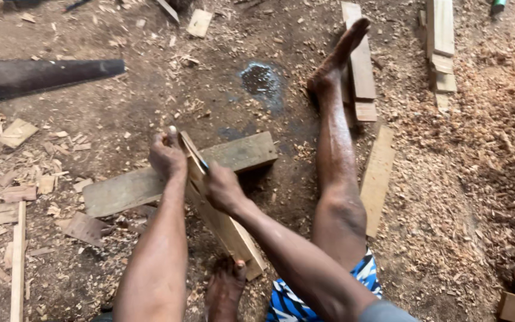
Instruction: The person carves and shapes a piece of wood using a handheld blade while sitting on the ground.
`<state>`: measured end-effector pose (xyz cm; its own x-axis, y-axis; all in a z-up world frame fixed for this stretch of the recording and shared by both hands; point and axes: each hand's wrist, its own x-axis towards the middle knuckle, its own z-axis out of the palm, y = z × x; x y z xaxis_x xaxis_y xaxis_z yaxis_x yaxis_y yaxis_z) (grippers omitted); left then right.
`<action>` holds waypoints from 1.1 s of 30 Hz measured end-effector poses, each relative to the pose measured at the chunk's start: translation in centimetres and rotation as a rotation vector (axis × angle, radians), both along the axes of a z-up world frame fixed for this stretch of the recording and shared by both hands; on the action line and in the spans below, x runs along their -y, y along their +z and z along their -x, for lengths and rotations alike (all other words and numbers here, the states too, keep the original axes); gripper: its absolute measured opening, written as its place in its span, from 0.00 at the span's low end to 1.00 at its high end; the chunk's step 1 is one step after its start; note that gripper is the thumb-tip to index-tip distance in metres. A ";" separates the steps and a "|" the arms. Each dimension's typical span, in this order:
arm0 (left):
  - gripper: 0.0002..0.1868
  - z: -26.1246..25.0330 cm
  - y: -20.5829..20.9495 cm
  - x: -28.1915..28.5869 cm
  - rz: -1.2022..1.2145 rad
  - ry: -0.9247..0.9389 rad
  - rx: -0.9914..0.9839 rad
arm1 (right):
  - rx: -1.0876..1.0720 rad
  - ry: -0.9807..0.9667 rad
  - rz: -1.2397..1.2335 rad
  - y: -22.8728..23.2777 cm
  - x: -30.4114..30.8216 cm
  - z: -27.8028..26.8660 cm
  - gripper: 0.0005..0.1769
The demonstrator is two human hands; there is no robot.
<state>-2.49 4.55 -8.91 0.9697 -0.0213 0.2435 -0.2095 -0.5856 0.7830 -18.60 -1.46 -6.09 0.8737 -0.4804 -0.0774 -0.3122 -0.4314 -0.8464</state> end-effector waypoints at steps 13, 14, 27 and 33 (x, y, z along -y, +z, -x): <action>0.26 0.3 -2.1 0.9 -0.026 -0.012 0.046 | -0.049 -0.036 0.085 1.9 -0.5 1.8 0.04; 0.25 0.2 -1.9 0.8 -0.021 -0.020 0.061 | -0.066 -0.028 0.100 1.4 -0.3 -0.3 0.06; 0.24 0.6 -0.7 0.7 -0.092 -0.010 0.028 | 0.182 -0.056 0.105 -0.7 -1.6 3.4 0.05; 0.20 -0.1 -1.9 0.6 -0.074 -0.020 0.031 | 0.158 -0.065 0.108 -0.6 -3.4 7.6 0.04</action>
